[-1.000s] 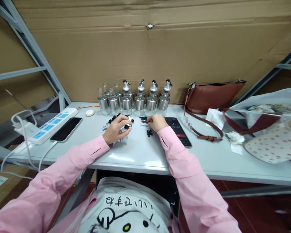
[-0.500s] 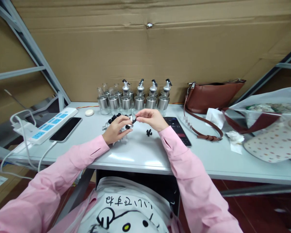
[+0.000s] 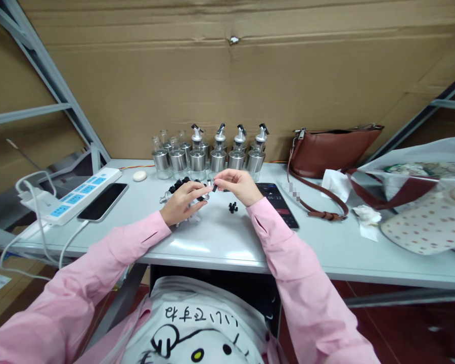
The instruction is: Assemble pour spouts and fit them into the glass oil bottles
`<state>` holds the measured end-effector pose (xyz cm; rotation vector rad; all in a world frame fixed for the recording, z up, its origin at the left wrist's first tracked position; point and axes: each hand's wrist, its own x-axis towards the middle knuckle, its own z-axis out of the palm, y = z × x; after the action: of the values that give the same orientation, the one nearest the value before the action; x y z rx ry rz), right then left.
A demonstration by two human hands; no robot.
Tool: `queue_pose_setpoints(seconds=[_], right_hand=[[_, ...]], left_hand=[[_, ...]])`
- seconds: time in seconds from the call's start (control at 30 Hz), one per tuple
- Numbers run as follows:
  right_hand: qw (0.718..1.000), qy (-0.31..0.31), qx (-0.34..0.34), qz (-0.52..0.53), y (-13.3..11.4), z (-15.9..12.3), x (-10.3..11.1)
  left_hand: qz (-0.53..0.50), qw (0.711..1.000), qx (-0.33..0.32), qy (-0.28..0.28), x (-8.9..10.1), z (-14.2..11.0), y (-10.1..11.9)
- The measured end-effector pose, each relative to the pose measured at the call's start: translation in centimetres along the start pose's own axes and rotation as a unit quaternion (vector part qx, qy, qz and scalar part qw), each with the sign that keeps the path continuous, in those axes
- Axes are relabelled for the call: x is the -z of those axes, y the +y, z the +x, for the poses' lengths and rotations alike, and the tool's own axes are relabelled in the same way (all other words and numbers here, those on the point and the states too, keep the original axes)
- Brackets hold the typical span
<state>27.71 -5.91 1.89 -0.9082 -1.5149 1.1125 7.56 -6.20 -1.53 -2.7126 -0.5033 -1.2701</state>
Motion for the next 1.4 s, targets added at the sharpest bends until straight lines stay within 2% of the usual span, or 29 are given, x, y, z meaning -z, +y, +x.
queue_pose_setpoints(seconds=[0.33,0.57,0.8,1.13,1.4], right_hand=[[0.999,0.041,0.014,0.027,0.7,0.3,0.2],[1.000,-0.004,0.020,0.014,0.5,0.1,-0.3],[0.999,-0.025,0.021,0.015,0.5,0.0,-0.4],[0.999,-0.028,0.018,0.002,0.9,0.0,-0.5],[0.999,-0.029,0.027,0.005,1.2,0.1,-0.5]], left_hand=[[0.010,1.000,-0.005,0.000,0.1,0.1,0.3],[-0.025,0.999,0.014,0.017,0.0,0.1,0.5],[-0.038,0.998,-0.017,0.054,0.2,0.4,0.9],[0.000,0.998,-0.046,0.051,0.1,0.5,0.9],[-0.008,0.998,-0.033,0.054,0.1,0.3,0.9]])
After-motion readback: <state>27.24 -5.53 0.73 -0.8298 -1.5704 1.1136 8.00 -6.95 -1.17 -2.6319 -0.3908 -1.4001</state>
